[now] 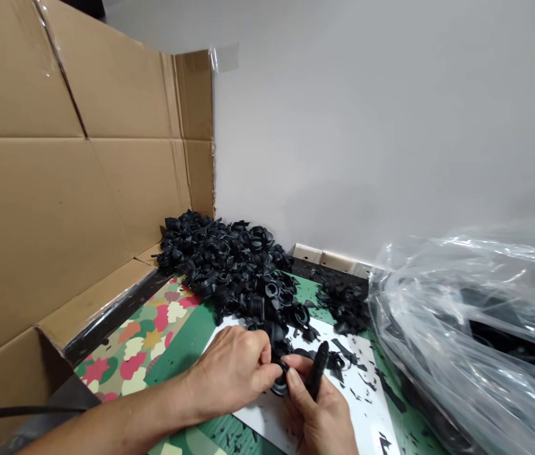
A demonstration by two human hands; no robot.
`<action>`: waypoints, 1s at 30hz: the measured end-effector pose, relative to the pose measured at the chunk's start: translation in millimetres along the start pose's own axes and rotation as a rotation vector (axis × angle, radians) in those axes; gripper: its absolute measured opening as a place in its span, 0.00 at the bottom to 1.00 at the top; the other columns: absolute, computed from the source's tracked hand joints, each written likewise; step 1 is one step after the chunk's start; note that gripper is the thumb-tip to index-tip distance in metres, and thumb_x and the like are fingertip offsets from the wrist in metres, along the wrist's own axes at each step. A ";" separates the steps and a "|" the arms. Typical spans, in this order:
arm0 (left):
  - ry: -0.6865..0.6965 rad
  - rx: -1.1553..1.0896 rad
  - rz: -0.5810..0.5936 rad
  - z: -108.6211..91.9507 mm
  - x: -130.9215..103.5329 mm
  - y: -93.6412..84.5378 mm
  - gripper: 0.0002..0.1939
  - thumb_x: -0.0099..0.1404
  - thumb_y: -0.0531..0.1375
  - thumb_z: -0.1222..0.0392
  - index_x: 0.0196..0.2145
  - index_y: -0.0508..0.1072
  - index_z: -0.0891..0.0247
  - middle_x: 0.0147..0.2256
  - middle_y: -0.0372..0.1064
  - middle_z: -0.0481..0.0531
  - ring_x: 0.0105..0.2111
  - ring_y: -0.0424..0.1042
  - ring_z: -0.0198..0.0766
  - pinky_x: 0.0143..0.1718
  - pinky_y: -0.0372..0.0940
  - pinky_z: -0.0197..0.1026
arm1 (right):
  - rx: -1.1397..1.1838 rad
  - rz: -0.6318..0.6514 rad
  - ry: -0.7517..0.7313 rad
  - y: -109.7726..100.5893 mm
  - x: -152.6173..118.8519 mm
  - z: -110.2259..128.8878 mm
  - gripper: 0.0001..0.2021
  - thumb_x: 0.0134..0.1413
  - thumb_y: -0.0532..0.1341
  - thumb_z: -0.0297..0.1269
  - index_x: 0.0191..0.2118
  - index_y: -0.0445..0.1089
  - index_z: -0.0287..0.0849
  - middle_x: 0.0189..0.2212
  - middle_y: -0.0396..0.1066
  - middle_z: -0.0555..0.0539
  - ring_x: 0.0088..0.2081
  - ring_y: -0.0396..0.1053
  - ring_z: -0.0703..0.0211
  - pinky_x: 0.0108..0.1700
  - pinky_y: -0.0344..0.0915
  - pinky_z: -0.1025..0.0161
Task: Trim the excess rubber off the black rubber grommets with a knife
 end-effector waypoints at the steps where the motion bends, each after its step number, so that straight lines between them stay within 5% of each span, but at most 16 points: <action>1: -0.032 -0.037 -0.022 0.1 0.6 2.9 0.05 0.56 0.58 0.61 0.25 0.73 0.62 0.23 0.72 0.48 0.26 0.69 0.39 0.29 0.57 0.37 | -0.016 -0.014 -0.013 -0.8 0.2 -1.8 0.22 0.34 0.71 0.53 0.32 0.73 0.41 0.15 0.64 0.54 0.16 0.58 0.64 0.19 0.53 0.66; 11: -0.264 -0.508 -0.182 -2.1 4.7 46.5 0.05 0.52 0.55 0.70 0.24 0.64 0.61 0.17 0.55 0.39 0.19 0.58 0.31 0.20 0.51 0.33 | -0.025 -0.132 -0.009 -10.0 3.2 -7.6 0.19 0.37 0.69 0.50 0.34 0.74 0.42 0.17 0.66 0.53 0.19 0.61 0.62 0.20 0.55 0.66; 19: -0.303 -0.753 -0.093 3.8 8.7 46.6 0.04 0.51 0.56 0.69 0.25 0.65 0.63 0.14 0.58 0.38 0.14 0.59 0.29 0.16 0.51 0.31 | 0.093 -0.065 0.144 -5.5 4.2 -3.6 0.24 0.36 0.70 0.53 0.37 0.71 0.40 0.11 0.58 0.59 0.13 0.55 0.66 0.17 0.49 0.68; 30: -0.371 -0.885 -0.175 -0.1 15.7 56.8 0.04 0.48 0.57 0.69 0.22 0.66 0.63 0.13 0.60 0.39 0.15 0.63 0.30 0.17 0.54 0.32 | -0.075 -0.142 -0.071 -10.1 8.8 -8.5 0.19 0.38 0.68 0.50 0.33 0.74 0.40 0.22 0.72 0.50 0.22 0.67 0.59 0.21 0.58 0.66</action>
Point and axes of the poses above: each hand's wrist, its own x-axis towards the middle knuckle, its own y-axis out of the palm, z = x × y, the point moved 1 cm from there along x, towards the middle knuckle
